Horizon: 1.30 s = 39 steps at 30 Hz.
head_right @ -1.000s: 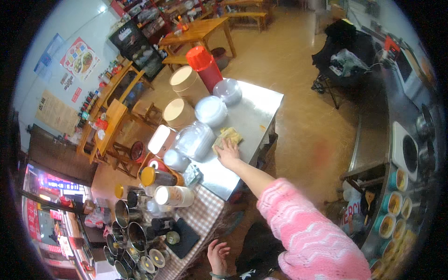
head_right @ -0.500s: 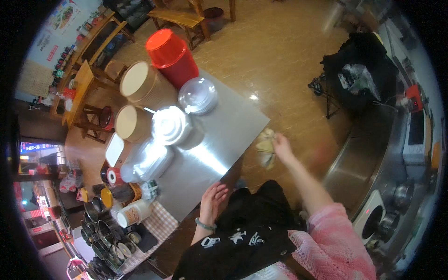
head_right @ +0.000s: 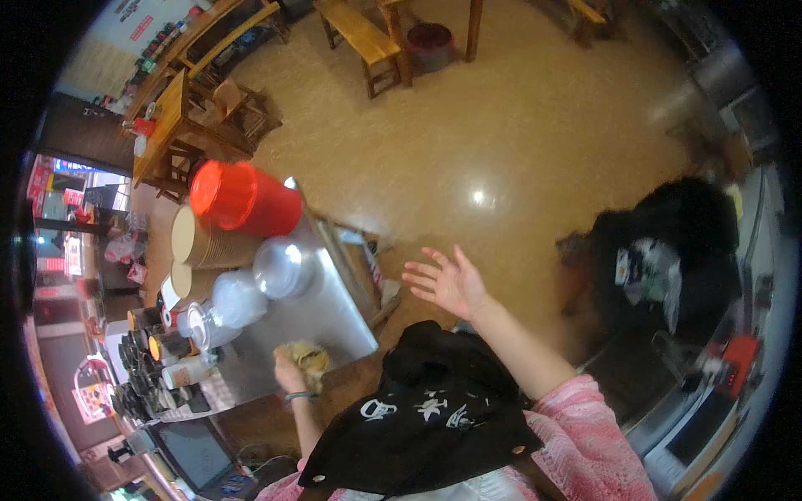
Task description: The person assembles multiple noodle meals by placing fried eggs into containers of noodles, then ladles sauce over each and sprinkles chopped green onions. The person uses a ladle and hands to handle the eggs, sauce, and garnish.
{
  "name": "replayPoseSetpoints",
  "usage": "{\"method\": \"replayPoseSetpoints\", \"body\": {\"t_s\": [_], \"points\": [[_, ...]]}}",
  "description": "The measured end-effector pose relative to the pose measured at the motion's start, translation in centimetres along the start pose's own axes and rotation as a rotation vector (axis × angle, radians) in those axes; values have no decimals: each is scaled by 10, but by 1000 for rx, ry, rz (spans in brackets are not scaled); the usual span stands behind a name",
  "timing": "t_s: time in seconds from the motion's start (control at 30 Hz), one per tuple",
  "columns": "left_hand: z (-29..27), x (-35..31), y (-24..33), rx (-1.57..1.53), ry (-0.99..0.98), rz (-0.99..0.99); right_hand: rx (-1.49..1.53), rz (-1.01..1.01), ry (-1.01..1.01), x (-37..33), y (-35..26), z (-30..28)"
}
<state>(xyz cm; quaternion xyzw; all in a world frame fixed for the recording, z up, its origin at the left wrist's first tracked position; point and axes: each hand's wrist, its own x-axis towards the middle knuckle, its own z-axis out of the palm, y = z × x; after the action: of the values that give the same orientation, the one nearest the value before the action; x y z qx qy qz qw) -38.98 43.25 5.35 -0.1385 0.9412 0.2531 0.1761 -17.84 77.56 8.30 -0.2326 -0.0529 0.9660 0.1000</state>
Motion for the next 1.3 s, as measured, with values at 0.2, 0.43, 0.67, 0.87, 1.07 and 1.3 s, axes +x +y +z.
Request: {"method": "replayPoseSetpoints", "body": {"t_s": [0.2,0.43,0.67,0.87,1.07,1.3], "points": [[11,-29,102,384,-5,122,-6,27,-72,41,-204,-11],[208,-88,492,-1151,-867,288,34,-255,178,24,-452,-49],[410,-194,880,-1179,-1830,57,-172,-764,902,51,-654,-174],[595,-226,1067,-846,-1719,-80,698,-1131,843,114,-952,-360],[747,-234,1167,-1170,-2064,-701,802,-1149,284,228,-1287,-274],[1014,-141,1389,-1144,-1445,-588,13,-1009,247,434,-1548,-100]]}}
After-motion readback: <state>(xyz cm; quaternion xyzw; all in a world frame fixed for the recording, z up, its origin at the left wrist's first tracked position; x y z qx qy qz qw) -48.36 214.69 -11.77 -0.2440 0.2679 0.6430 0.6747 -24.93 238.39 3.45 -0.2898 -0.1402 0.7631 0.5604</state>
